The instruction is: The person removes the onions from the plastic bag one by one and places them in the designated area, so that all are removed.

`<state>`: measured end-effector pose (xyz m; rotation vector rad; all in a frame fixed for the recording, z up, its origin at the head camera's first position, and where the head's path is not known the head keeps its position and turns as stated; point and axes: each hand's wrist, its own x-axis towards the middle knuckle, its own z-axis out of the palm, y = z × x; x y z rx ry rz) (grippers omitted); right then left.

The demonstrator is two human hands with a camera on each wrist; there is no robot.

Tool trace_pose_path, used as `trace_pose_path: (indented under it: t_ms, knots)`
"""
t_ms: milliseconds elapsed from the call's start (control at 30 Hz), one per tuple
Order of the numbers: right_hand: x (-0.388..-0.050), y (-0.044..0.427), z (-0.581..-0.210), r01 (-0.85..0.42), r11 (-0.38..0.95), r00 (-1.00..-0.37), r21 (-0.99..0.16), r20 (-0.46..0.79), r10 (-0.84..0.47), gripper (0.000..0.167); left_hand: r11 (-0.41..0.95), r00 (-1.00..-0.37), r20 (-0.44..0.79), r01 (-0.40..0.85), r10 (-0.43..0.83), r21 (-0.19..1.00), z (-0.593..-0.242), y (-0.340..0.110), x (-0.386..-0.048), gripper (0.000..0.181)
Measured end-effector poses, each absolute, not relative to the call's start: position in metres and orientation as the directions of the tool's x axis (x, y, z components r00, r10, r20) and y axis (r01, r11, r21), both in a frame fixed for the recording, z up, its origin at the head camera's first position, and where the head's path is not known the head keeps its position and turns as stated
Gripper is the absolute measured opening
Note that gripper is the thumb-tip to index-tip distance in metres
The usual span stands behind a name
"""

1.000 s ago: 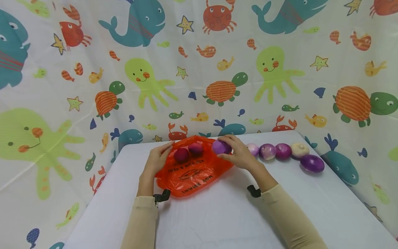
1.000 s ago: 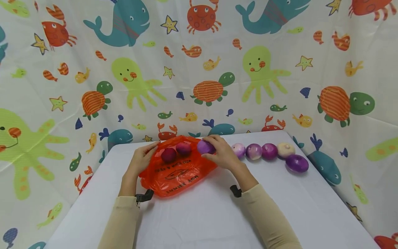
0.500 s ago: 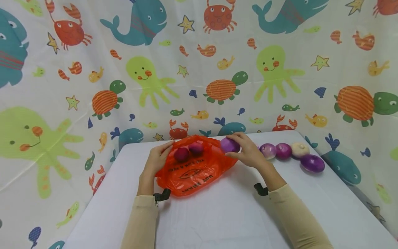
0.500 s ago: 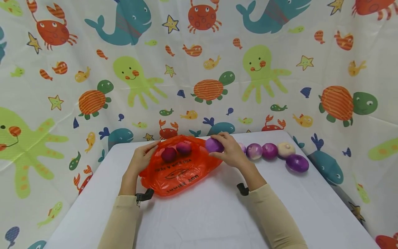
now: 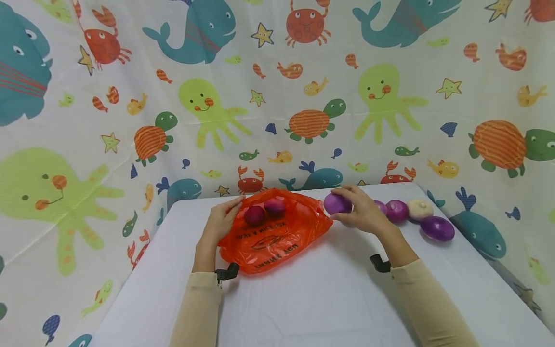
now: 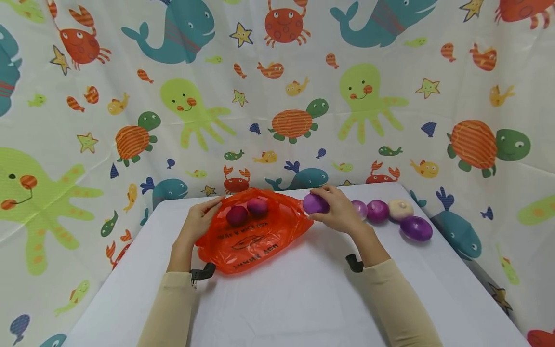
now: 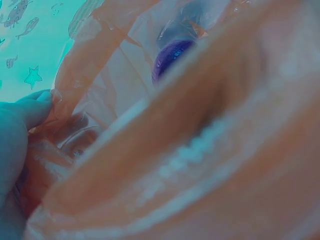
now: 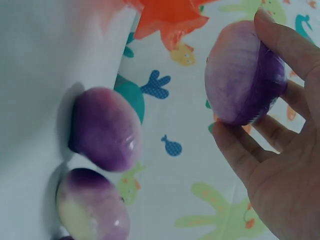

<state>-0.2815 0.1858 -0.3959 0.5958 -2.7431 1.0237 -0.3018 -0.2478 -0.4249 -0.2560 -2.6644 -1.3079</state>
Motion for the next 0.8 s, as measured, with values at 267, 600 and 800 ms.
trace_pose_path:
  t_ms: [267, 600, 800]
  knots:
    - [-0.278, 0.207, -0.395, -0.404, 0.726, -0.914, -0.557, 0.268, -0.303, 0.074, 0.608, -0.973, 0.219, 0.221, 0.079, 0.762, -0.426, -0.247, -0.302, 0.041]
    - [-0.272, 0.234, -0.393, -0.37, 0.759, -0.928, -0.535, 0.242, -0.282, 0.072, 0.618, -0.973, 0.215, 0.22, 0.084, 0.755, -0.426, -0.249, -0.303, 0.04]
    - [-0.27, 0.25, -0.39, -0.356, 0.788, -0.933, -0.503, 0.242, -0.267, 0.072, 0.621, -0.97, 0.228, 0.233, 0.089, 0.749, -0.428, -0.25, -0.305, 0.04]
